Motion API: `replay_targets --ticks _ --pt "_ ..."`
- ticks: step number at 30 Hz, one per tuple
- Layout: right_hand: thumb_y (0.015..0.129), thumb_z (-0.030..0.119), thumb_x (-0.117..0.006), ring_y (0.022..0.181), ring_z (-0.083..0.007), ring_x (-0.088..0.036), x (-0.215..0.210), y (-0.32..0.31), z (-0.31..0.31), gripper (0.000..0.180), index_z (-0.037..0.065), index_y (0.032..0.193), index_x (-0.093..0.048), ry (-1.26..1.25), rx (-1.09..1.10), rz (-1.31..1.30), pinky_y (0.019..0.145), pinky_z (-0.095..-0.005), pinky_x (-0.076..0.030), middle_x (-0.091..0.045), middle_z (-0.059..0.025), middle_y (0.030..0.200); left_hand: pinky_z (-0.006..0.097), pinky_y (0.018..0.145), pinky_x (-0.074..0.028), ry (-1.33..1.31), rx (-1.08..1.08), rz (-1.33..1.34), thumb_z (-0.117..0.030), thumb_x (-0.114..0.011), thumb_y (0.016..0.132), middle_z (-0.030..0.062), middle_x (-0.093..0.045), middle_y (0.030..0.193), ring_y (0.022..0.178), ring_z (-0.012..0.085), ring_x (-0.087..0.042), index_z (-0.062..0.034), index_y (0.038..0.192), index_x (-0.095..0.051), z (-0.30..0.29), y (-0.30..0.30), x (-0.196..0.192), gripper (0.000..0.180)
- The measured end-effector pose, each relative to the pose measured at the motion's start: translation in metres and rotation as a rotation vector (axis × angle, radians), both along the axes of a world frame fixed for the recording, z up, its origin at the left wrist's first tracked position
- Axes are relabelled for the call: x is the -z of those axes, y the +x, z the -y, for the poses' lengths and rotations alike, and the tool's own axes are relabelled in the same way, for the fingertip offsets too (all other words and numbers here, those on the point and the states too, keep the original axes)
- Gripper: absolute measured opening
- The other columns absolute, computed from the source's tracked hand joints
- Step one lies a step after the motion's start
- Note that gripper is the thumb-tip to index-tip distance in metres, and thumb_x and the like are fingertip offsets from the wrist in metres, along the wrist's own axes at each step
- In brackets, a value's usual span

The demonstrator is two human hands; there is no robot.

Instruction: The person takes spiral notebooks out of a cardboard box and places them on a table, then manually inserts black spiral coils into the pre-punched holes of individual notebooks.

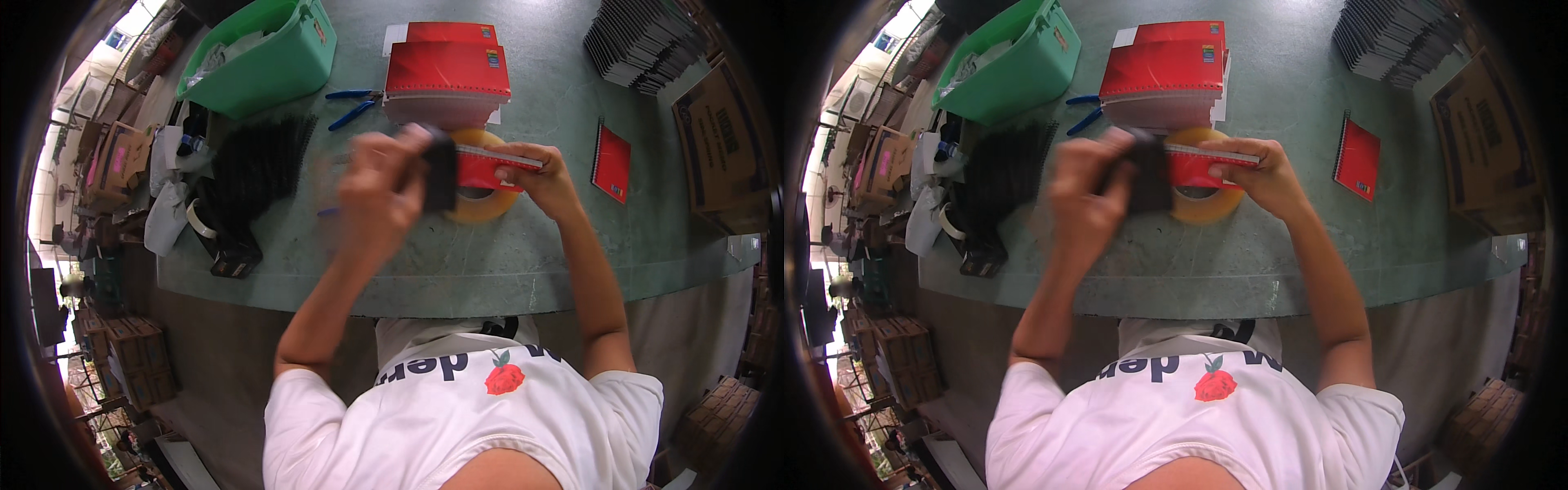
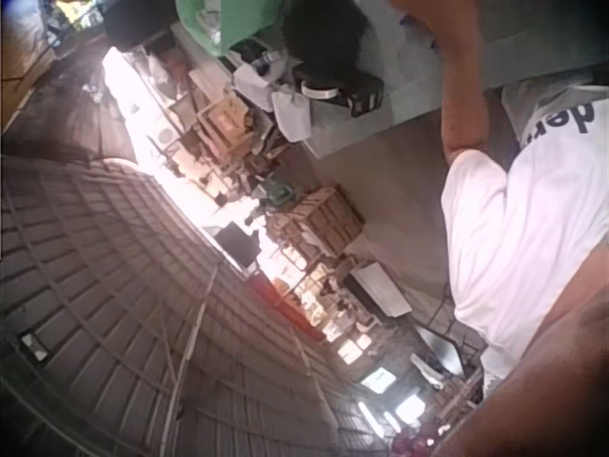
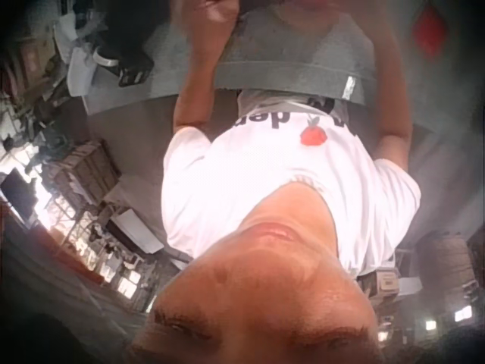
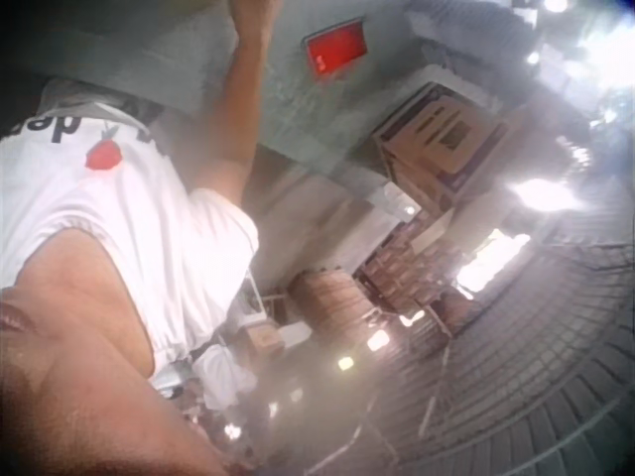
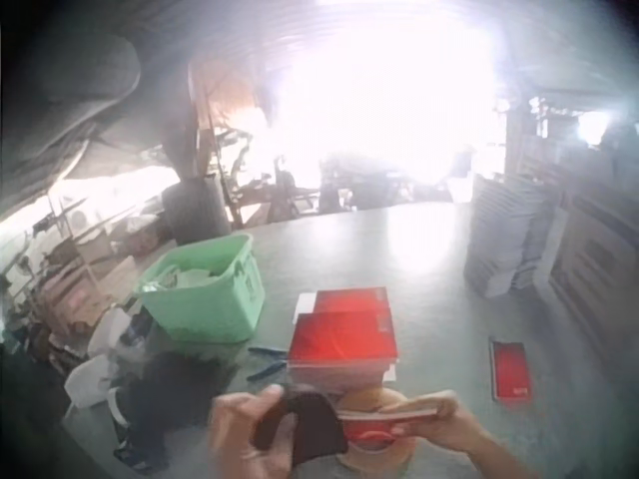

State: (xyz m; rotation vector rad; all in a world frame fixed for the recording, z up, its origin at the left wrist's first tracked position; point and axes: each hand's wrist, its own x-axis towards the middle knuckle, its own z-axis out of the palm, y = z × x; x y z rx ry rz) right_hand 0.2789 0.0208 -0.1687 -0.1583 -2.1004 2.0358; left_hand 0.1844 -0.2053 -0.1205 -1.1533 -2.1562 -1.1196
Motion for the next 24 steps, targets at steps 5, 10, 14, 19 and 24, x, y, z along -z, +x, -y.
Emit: replay_targets --ticks 5,10,14,19,24 --pt "0.077 -0.002 -0.069 0.089 -0.0098 -0.062 0.002 0.002 -0.002 0.028 0.004 0.104 -0.069 0.074 -0.017 -0.049 0.079 -0.0237 -0.051 -0.069 -0.0047 0.099 0.032 0.067 -0.049 -0.007 -0.028 -0.307 -0.001 -0.068 0.073 0.0065 -0.055 0.093 0.084 0.0216 -0.057 -0.0100 0.105 -0.061 0.002 -0.022 -0.002 0.034" --pt "0.077 -0.003 -0.068 0.091 -0.0104 -0.061 0.004 -0.004 -0.002 0.026 0.003 0.103 -0.069 0.017 -0.046 -0.061 0.081 -0.0243 -0.051 -0.068 -0.0054 0.100 0.032 0.061 -0.050 -0.099 0.227 -0.068 0.004 -0.067 0.070 0.0077 -0.053 0.096 0.080 0.0220 -0.057 -0.0098 0.102 -0.062 0.005 0.011 0.005 0.035" --pt "0.078 -0.004 -0.067 0.093 -0.0110 -0.061 0.005 0.002 0.001 0.026 0.003 0.103 -0.069 0.073 -0.042 -0.076 0.083 -0.0249 -0.050 -0.068 -0.0059 0.100 0.034 0.074 -0.051 0.072 0.016 -0.077 0.004 -0.071 0.068 0.0106 -0.060 0.088 0.085 0.0241 -0.062 -0.0094 0.101 -0.064 -0.004 -0.001 -0.025 0.036" --pt "0.078 -0.005 -0.066 0.092 -0.0116 -0.061 0.005 0.000 -0.001 0.025 0.003 0.101 -0.069 0.084 -0.065 -0.058 0.084 -0.0251 -0.050 -0.067 -0.0065 0.102 0.034 0.074 -0.051 0.071 0.211 0.099 0.002 -0.073 0.067 0.0087 -0.062 0.090 0.086 0.0229 -0.062 -0.0047 0.094 -0.065 -0.012 0.014 -0.002 0.029" --pt "0.078 -0.005 -0.066 0.091 -0.0115 -0.062 0.003 0.004 0.004 0.027 0.002 0.105 -0.066 0.037 -0.062 -0.080 0.083 -0.0250 -0.050 -0.067 -0.0063 0.102 0.034 0.076 -0.049 -0.173 0.268 0.074 0.002 -0.069 0.071 0.0100 -0.059 0.093 0.088 0.0246 -0.059 -0.0075 0.096 -0.064 -0.008 0.018 0.015 0.028"
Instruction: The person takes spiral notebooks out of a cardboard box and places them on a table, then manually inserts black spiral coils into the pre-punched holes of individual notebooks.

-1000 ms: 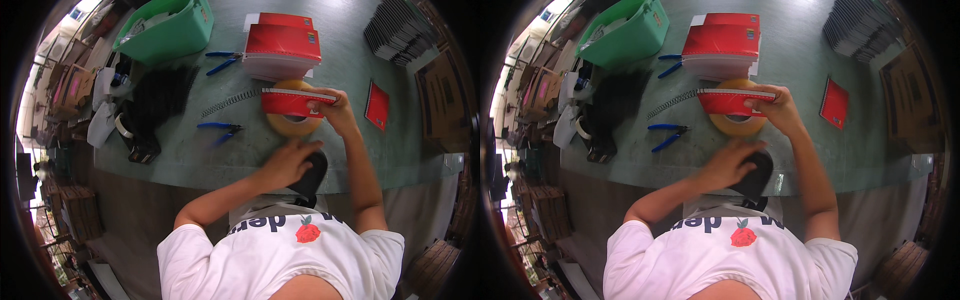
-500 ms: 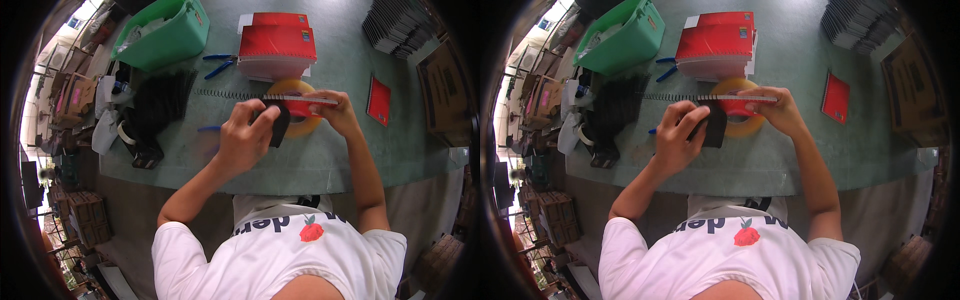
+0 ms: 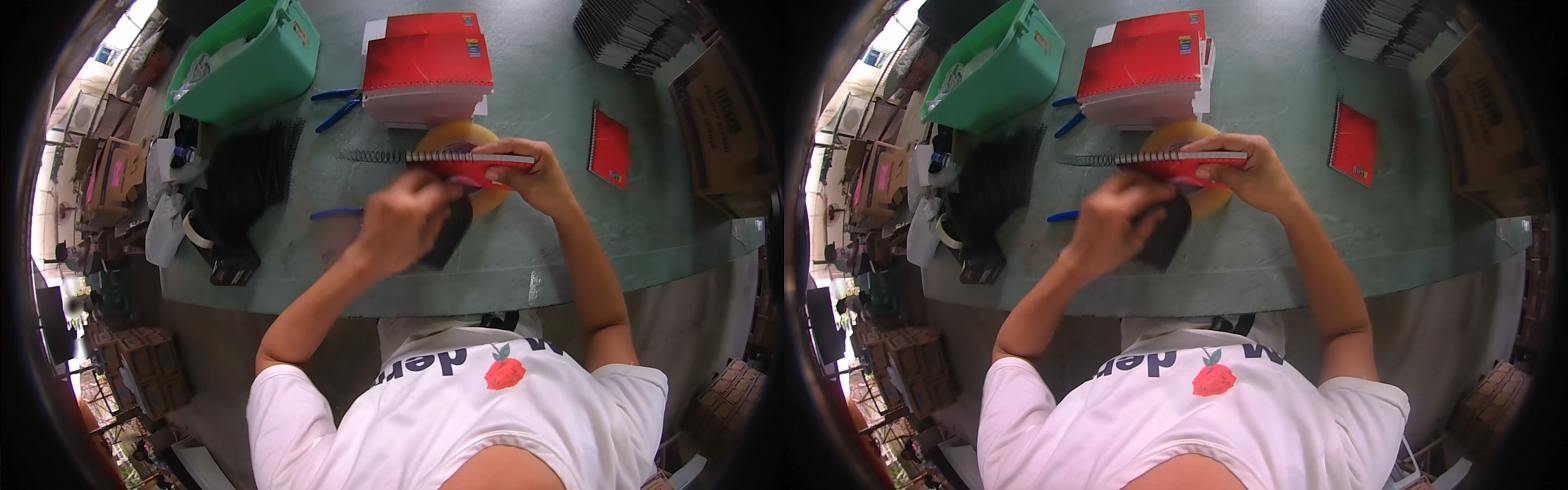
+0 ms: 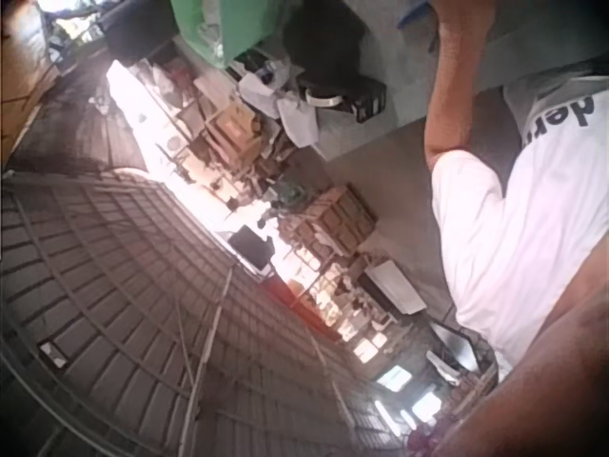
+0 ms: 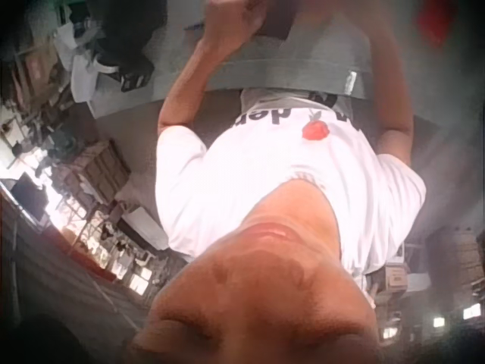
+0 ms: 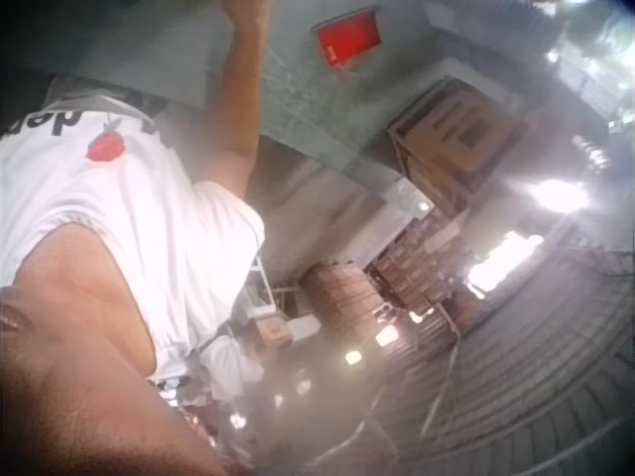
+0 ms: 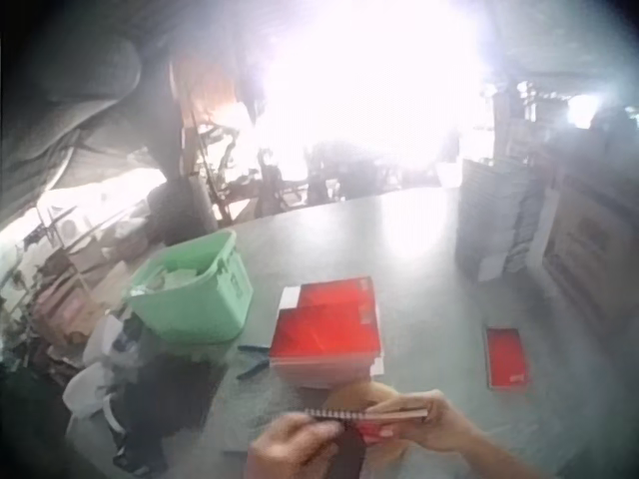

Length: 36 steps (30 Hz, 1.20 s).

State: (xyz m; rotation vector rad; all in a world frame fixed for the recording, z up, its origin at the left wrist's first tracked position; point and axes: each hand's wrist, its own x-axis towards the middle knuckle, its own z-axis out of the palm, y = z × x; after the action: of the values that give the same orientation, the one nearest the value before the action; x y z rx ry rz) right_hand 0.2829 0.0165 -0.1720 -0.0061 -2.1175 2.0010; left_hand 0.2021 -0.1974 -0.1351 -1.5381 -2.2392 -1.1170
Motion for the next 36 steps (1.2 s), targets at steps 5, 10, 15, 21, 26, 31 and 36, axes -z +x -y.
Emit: replay_targets --ticks 5,10,15,21,26,31,36 --pt "0.079 -0.004 -0.065 0.091 -0.0113 -0.062 0.010 0.001 -0.004 0.028 0.001 0.107 -0.065 -0.044 0.008 0.081 0.084 -0.0251 -0.050 -0.067 -0.0065 0.101 0.033 0.078 -0.048 0.295 -0.139 0.056 0.000 -0.070 0.070 0.0097 -0.060 0.091 0.087 0.0240 -0.059 -0.0069 0.097 -0.065 -0.019 -0.011 -0.032 0.028" --pt "0.081 -0.006 -0.063 0.090 -0.0094 -0.061 0.001 0.004 -0.004 0.029 0.000 0.109 -0.064 -0.050 -0.012 0.067 0.084 -0.0241 -0.049 -0.067 -0.0064 0.099 0.034 0.079 -0.046 0.084 -0.066 0.043 0.000 -0.072 0.069 0.0093 -0.060 0.091 0.087 0.0245 -0.058 -0.0066 0.093 -0.065 -0.018 -0.011 -0.021 0.026" --pt "0.079 -0.005 -0.066 0.090 -0.0084 -0.060 0.011 0.004 -0.004 0.033 0.001 0.112 -0.063 -0.052 -0.074 0.044 0.083 -0.0237 -0.048 -0.067 -0.0049 0.102 0.035 0.075 -0.048 -0.095 0.142 0.113 0.000 -0.072 0.068 0.0094 -0.059 0.087 0.081 0.0264 -0.059 -0.0057 0.095 -0.066 -0.021 0.006 0.003 0.028" --pt "0.082 -0.009 -0.057 0.092 -0.0078 -0.058 0.002 0.009 -0.004 0.034 0.001 0.115 -0.061 -0.044 -0.101 0.127 0.084 -0.0240 -0.048 -0.066 -0.0047 0.101 0.035 0.074 -0.049 0.169 -0.120 -0.140 -0.001 -0.073 0.069 0.0090 -0.061 0.083 0.082 0.0249 -0.061 -0.0084 0.096 -0.068 -0.035 -0.008 -0.029 0.028" --pt "0.085 -0.008 -0.053 0.097 -0.0102 -0.058 0.001 0.009 -0.004 0.035 0.002 0.118 -0.060 0.030 -0.108 0.201 0.086 -0.0251 -0.047 -0.066 -0.0065 0.105 0.038 0.063 -0.050 0.154 -0.055 -0.040 -0.003 -0.069 0.073 0.0097 -0.056 0.083 0.075 0.0262 -0.059 -0.0095 0.101 -0.065 -0.042 -0.002 -0.018 0.028" --pt "0.084 -0.003 -0.060 0.095 -0.0087 -0.057 0.007 -0.006 0.000 0.033 0.001 0.117 -0.060 0.031 -0.156 -0.025 0.085 -0.0242 -0.047 -0.066 -0.0048 0.104 0.035 0.076 -0.048 -0.200 0.050 0.133 -0.005 -0.064 0.080 0.0121 -0.060 0.091 0.091 0.0284 -0.058 -0.0058 0.103 -0.065 -0.023 0.045 0.044 0.023" --pt "0.087 0.009 -0.063 0.095 -0.0112 -0.060 0.018 0.003 0.000 0.029 -0.002 0.114 -0.062 -0.134 -0.065 -0.036 0.088 -0.0258 -0.048 -0.066 -0.0084 0.107 0.037 0.075 -0.045 0.081 0.755 1.118 -0.014 -0.052 0.088 0.0163 -0.058 0.093 0.083 0.0274 -0.057 0.0013 0.098 -0.060 -0.015 0.034 -0.085 0.020"
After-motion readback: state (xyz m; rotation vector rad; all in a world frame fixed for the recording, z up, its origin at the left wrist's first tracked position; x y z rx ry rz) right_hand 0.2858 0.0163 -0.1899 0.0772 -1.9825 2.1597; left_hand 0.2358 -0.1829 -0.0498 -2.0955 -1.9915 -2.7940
